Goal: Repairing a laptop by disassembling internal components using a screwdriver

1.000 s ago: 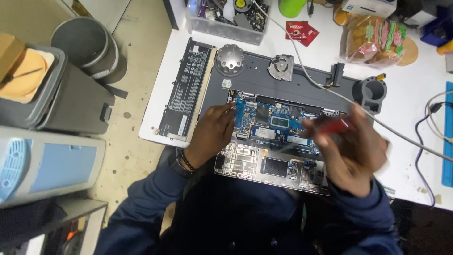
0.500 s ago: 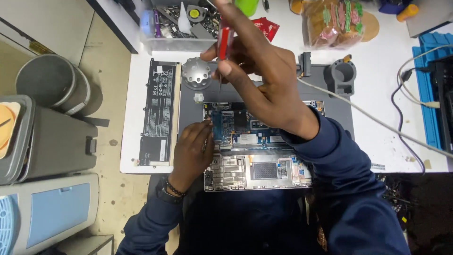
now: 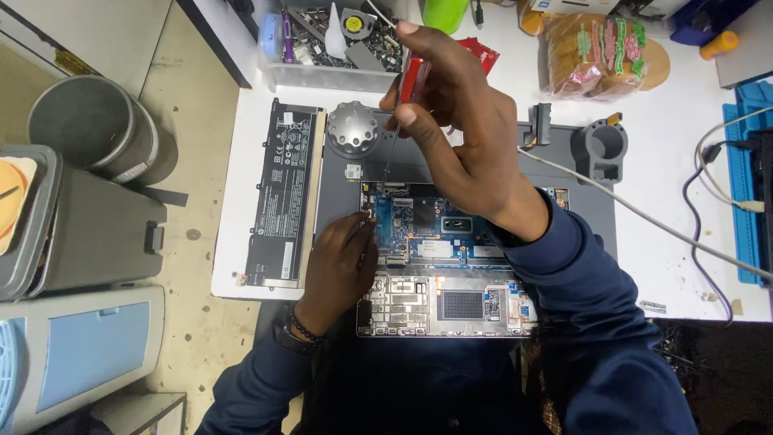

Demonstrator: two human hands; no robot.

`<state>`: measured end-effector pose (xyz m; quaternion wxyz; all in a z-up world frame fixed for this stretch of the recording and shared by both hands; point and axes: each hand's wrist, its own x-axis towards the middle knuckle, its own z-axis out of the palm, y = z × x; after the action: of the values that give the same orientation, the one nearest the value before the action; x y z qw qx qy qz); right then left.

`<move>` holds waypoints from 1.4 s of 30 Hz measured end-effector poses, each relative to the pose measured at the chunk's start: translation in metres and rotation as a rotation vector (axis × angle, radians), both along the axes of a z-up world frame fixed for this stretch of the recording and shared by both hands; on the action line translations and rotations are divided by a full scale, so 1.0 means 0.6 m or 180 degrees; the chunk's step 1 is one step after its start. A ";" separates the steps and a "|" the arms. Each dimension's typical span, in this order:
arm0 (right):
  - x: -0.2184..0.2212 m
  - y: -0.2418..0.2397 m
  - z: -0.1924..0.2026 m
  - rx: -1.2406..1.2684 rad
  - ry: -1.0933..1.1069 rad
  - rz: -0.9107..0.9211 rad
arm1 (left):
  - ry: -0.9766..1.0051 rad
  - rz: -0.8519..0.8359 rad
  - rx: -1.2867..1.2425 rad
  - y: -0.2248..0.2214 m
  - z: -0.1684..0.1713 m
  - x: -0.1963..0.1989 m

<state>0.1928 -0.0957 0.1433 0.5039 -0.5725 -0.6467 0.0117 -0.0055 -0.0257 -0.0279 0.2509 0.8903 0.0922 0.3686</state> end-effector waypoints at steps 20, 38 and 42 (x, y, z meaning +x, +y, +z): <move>0.000 0.024 -0.022 0.0286 -0.0036 -0.0003 | 0.0271 0.0025 -0.0132 0.004 -0.014 -0.004; 0.010 0.034 -0.041 0.0360 -0.0175 -0.0047 | 0.0282 0.0055 -0.0086 0.003 -0.011 -0.004; 0.010 0.029 -0.038 0.0497 -0.0280 -0.0032 | 0.0263 0.0054 -0.0070 0.002 -0.016 -0.004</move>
<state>0.1986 -0.0786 0.1205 0.5182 -0.5346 -0.6643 -0.0664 -0.0080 -0.0245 -0.0373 0.2536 0.9012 0.1140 0.3326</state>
